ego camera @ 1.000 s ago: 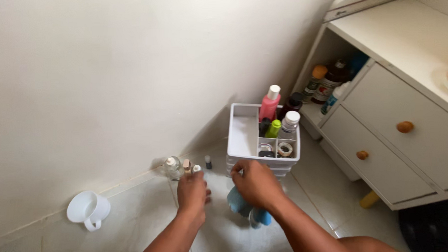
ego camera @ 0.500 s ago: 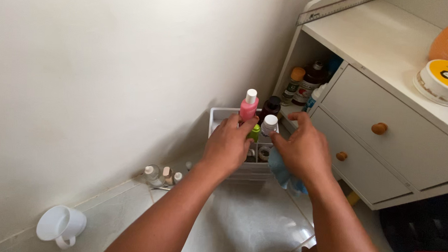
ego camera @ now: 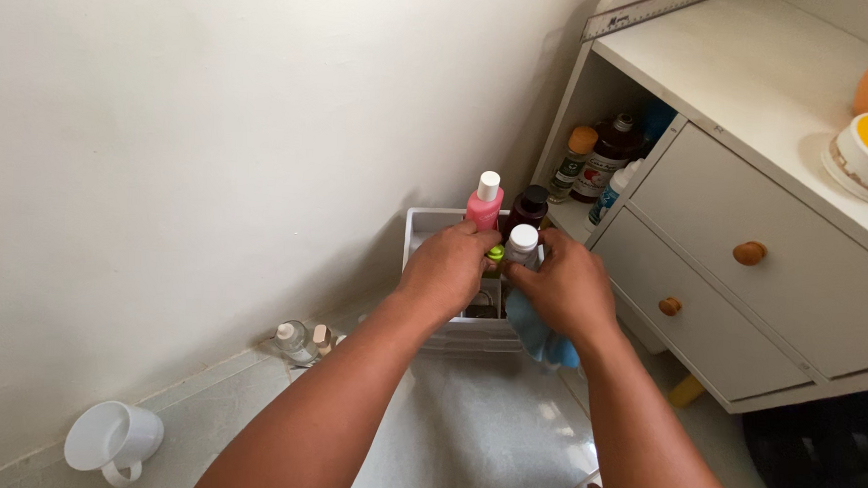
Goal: The person removes various bottles and small items from a white plastic organizer, wipes the organizer compartments with a blue cloth, then wipes each item individually and places them back into the organizer.
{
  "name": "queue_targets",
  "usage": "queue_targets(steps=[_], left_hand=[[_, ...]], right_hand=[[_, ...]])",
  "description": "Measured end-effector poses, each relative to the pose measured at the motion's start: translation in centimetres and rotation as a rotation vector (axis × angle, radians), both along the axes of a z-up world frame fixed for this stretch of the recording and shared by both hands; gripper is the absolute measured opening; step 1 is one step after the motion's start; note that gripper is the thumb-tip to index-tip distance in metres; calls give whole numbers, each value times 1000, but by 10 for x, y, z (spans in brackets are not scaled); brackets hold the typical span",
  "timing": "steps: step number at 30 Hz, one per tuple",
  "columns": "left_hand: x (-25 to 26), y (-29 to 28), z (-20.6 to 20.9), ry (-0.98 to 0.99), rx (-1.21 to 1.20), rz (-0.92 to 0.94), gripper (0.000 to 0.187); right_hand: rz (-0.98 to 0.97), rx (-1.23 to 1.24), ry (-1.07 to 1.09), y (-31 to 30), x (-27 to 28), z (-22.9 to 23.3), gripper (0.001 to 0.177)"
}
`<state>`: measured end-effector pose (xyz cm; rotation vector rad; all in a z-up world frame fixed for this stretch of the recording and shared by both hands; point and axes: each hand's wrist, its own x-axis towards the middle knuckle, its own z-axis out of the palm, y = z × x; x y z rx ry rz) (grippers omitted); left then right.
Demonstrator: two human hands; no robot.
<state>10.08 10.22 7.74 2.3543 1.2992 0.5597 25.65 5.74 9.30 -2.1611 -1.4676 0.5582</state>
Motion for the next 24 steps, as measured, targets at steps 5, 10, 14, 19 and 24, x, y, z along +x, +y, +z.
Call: queue_targets(steps=[5, 10, 14, 19, 24], left_hand=[[-16, -11, 27, -136, 10, -45, 28], [-63, -33, 56, -47, -16, -12, 22], [-111, -63, 54, 42, -83, 49, 19], [-183, -98, 22, 106, -153, 161, 16], [-244, -113, -26, 184, -305, 273, 26]], right_hand=[[-44, 150, 59, -13, -8, 21, 55], [71, 177, 117, -33, -34, 44, 54], [208, 1, 210, -44, -78, 36, 54], [403, 12, 195, -55, -149, -13, 54], [460, -138, 177, -71, -210, -70, 56]])
